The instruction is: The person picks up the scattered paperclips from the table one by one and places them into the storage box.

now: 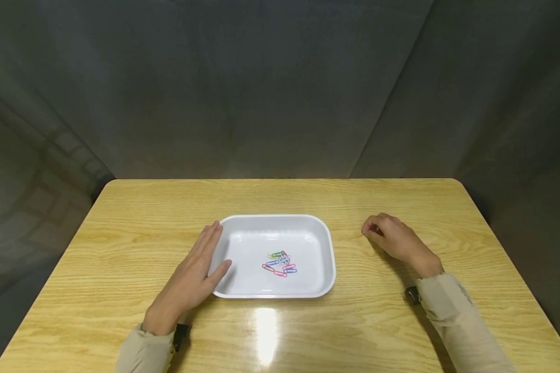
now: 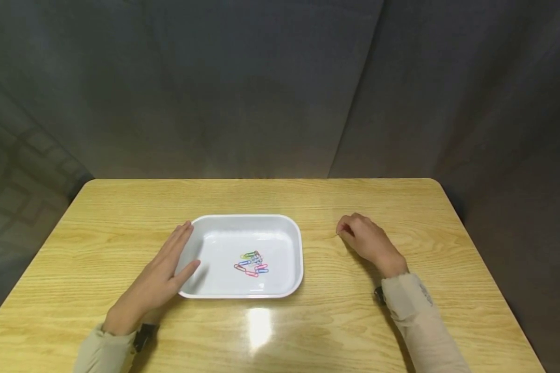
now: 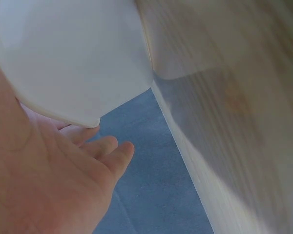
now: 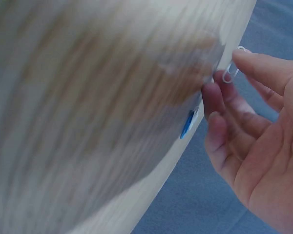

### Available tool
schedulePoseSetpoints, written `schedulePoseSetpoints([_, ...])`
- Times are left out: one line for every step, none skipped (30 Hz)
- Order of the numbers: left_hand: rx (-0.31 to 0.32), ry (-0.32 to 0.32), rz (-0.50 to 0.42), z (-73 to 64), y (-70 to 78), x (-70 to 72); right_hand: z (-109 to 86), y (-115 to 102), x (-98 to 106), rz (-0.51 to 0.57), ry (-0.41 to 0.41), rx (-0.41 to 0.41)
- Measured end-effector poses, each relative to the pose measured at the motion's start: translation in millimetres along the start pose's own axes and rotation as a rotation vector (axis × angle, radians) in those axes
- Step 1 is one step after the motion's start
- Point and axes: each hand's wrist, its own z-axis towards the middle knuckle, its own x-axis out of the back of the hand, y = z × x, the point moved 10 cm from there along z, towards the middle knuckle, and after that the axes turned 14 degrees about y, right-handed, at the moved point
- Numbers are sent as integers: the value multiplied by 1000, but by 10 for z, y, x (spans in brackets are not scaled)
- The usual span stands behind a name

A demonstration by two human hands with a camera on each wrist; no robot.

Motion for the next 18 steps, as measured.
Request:
schedulePoseSetpoints([0,-1,-1,-2,0,-2,-1,-5,5,2,6,7])
schedulePoseSetpoints([0,-2,-1,-2,-1,-3,-1,-10,10,5,12,14])
schedulePoseSetpoints([1,-2,-2,-2,-2,-3,-2,-19,15,10,16,25])
schedulePoseSetpoints([0,-2,-2,-3,-2,-1,-4,-30,20,15,19,34])
schedulePoseSetpoints([2,-5,-2,-4,0,1,-7,-38,25,19,21,43])
schedulePoseSetpoints([5,-8,-2,-6,-1,2,-10,-46,28,21,21,50])
schedulePoseSetpoints([7,-11,-2,-6,-4,1,-11,-52,29,21,20,56])
schedulePoseSetpoints([11,-13,-2,-7,-5,1,-12,-62,30,18,18,61])
schedulePoseSetpoints([13,-15,-2,-8,-5,2,-14,-70,33,13,17,64])
schedulePoseSetpoints([12,-14,-2,-7,-4,3,-15,-75,38,7,19,66])
schedulePoseSetpoints([12,-14,-1,-6,-5,1,-16,-82,44,4,23,66])
schedulePoseSetpoints([12,-13,-1,-4,-6,0,-18,-87,51,-1,29,64])
schedulePoseSetpoints([10,-10,-1,-2,-6,0,-20,-93,60,-2,36,61])
schedulePoseSetpoints([8,-8,-2,-1,-2,0,-24,-103,71,-2,45,59])
schedulePoseSetpoints([6,-5,-3,1,-1,0,-27,-113,81,0,54,59])
schedulePoseSetpoints([5,-4,-2,2,0,-1,-32,-126,93,2,63,60])
schedulePoseSetpoints([6,-5,-2,1,-1,-2,-38,-138,102,6,71,60])
schedulePoseSetpoints([7,-5,-3,0,-1,-1,-44,-154,112,11,79,60])
